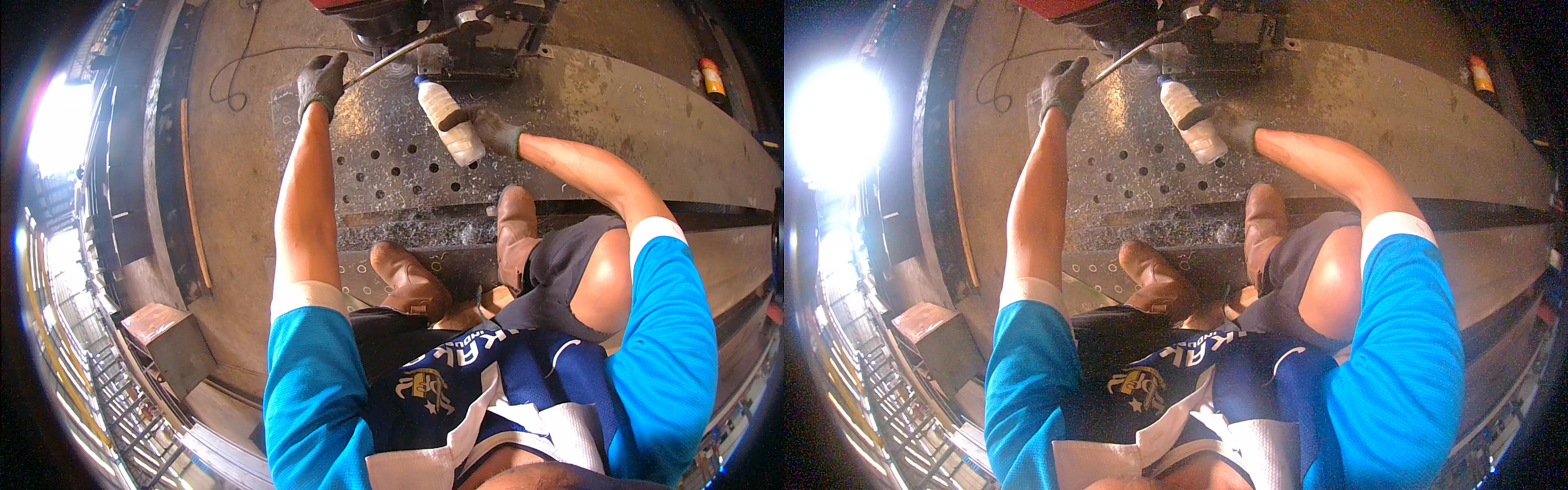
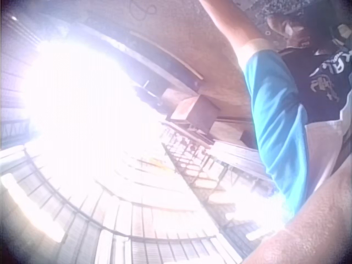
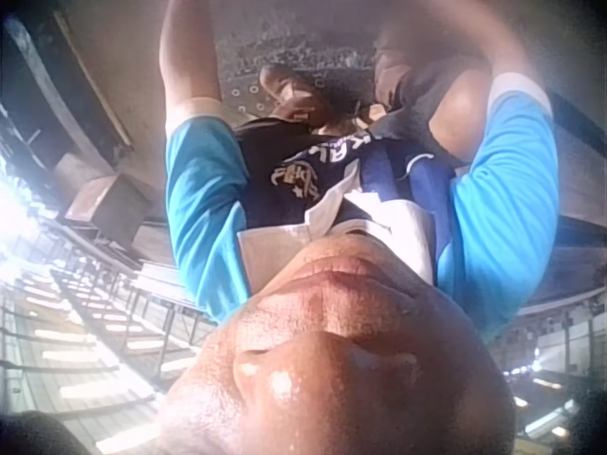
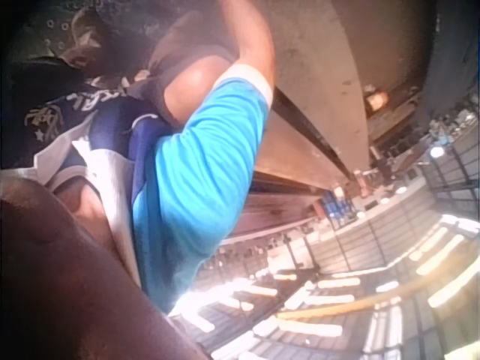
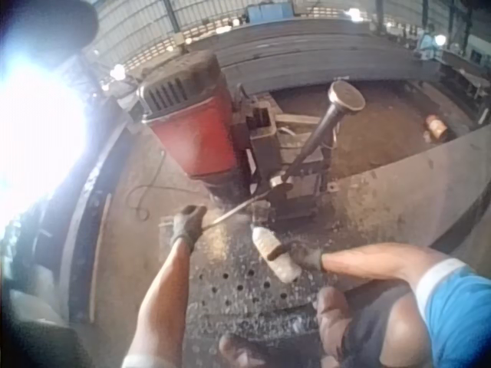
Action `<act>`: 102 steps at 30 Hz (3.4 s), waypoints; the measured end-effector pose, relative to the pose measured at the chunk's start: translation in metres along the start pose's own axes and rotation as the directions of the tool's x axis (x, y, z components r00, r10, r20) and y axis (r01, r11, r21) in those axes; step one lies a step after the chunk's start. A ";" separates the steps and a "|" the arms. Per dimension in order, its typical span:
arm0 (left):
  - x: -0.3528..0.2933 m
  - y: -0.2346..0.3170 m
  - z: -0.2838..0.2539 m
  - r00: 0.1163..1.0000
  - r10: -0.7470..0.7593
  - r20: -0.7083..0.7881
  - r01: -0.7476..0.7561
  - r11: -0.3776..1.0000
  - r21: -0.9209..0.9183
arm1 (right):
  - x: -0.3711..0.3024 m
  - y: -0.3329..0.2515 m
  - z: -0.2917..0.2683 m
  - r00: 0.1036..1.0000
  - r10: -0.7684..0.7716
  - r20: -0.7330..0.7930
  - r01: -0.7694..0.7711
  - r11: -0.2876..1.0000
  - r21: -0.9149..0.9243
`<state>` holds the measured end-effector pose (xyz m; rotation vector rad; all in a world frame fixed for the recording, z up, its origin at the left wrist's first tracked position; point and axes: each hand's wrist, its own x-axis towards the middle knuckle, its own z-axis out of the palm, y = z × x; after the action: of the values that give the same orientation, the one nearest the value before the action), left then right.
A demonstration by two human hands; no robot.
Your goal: The person sits on the floor and operates a red drill press, repeatedly lowering the handle to drill holes into a metal plate. They hold a plastic bottle in one hand and use the other to control the machine's lever.
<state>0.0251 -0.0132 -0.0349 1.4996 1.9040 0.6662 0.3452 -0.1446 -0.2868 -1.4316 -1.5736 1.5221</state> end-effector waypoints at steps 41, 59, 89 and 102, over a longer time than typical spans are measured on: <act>-0.009 -0.005 0.005 0.996 -0.020 -0.087 0.004 0.984 -0.179 | -0.038 -0.109 -0.017 0.963 0.215 0.163 -0.253 0.927 0.277; -0.449 -0.328 -0.027 0.504 -0.770 -0.391 0.853 0.515 0.084 | -0.070 -0.115 -0.020 0.908 0.107 0.405 -0.249 0.915 0.317; -0.046 -0.064 0.075 0.936 -0.120 0.330 -0.060 0.871 0.487 | -0.095 -0.107 -0.048 0.912 -0.122 0.391 -0.119 0.836 0.536; -0.167 -0.189 -0.110 0.900 -0.180 0.397 -0.259 0.511 0.819 | -0.087 -0.140 -0.036 0.935 0.030 0.354 -0.253 0.755 0.605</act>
<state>-0.1528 -0.2202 -0.0687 2.0364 1.8781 -0.7621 0.3590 -0.1829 -0.1235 -0.9417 -0.9265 2.2041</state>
